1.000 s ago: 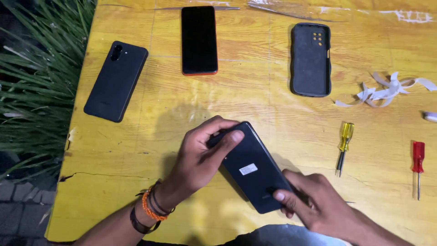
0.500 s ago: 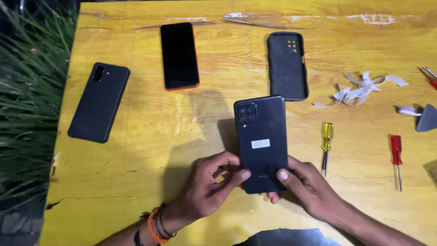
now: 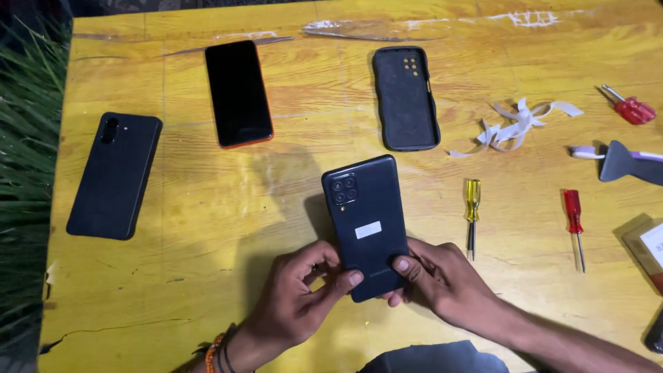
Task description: Disassembling a mobile phone by prying open the back casing using a plastic tool.
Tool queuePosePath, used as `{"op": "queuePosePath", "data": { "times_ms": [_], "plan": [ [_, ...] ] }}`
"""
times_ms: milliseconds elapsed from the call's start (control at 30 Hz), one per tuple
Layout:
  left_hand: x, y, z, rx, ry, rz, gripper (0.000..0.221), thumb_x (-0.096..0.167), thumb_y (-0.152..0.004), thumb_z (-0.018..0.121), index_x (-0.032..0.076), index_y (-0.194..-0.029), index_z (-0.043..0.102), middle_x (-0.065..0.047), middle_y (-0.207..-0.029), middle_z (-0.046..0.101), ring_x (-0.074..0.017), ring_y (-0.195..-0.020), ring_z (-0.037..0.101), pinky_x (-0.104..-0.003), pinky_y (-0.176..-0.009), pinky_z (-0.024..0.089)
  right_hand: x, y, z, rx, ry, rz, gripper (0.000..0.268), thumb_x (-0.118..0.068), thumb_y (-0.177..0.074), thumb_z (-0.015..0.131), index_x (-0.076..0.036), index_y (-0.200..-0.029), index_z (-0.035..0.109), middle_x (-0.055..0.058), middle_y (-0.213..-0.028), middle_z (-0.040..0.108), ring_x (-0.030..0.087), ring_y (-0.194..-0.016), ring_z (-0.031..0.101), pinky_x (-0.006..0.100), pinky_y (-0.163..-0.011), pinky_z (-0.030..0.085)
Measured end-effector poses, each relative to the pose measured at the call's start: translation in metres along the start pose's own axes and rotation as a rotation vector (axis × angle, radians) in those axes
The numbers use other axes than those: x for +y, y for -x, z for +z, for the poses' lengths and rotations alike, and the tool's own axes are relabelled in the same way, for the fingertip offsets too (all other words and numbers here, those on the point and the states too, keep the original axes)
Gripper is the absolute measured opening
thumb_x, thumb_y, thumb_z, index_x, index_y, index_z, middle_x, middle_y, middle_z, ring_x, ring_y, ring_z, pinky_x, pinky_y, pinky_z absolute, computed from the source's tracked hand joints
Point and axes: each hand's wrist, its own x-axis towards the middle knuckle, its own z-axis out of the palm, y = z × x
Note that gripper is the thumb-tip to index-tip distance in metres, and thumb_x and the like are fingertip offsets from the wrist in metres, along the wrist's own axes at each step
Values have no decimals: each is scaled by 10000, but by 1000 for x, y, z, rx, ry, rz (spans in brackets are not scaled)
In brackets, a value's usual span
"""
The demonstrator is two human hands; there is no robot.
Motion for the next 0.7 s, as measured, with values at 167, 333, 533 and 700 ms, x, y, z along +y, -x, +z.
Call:
{"op": "queuePosePath", "data": {
  "times_ms": [167,333,533,700],
  "plan": [
    [-5,0,-2,27,-24,-14,204,192,-934,724,81,-811,604,4,-669,590,-72,-591,534,-241,-525,429,11,-2,-1,-31,-71,-52,370,-344,-976,548,-33,-1088,715,135,-770,796,169,-658,820,271,-653,743],
    [-7,3,0,40,-111,4,198,213,-911,731,82,-826,610,-7,-684,603,-70,-599,544,-230,-537,453,2,-1,-7,-150,156,-203,294,-353,-974,607,-86,-1082,666,21,-763,755,113,-626,754,225,-501,601],
    [-13,3,1,-42,-13,-97,275,223,-832,835,50,-993,694,1,-737,636,-75,-675,574,-221,-594,462,2,5,-3,-90,25,-186,195,-237,-1010,587,-49,-966,611,67,-661,750,157,-545,762,249,-498,647],
    [-13,2,2,-12,-209,-128,122,223,-862,754,111,-860,705,0,-605,821,-55,-469,605,-254,-432,426,8,-1,-7,-163,31,-104,258,-320,-1025,528,-73,-1019,601,80,-677,724,169,-590,738,275,-551,623]
  ]
}}
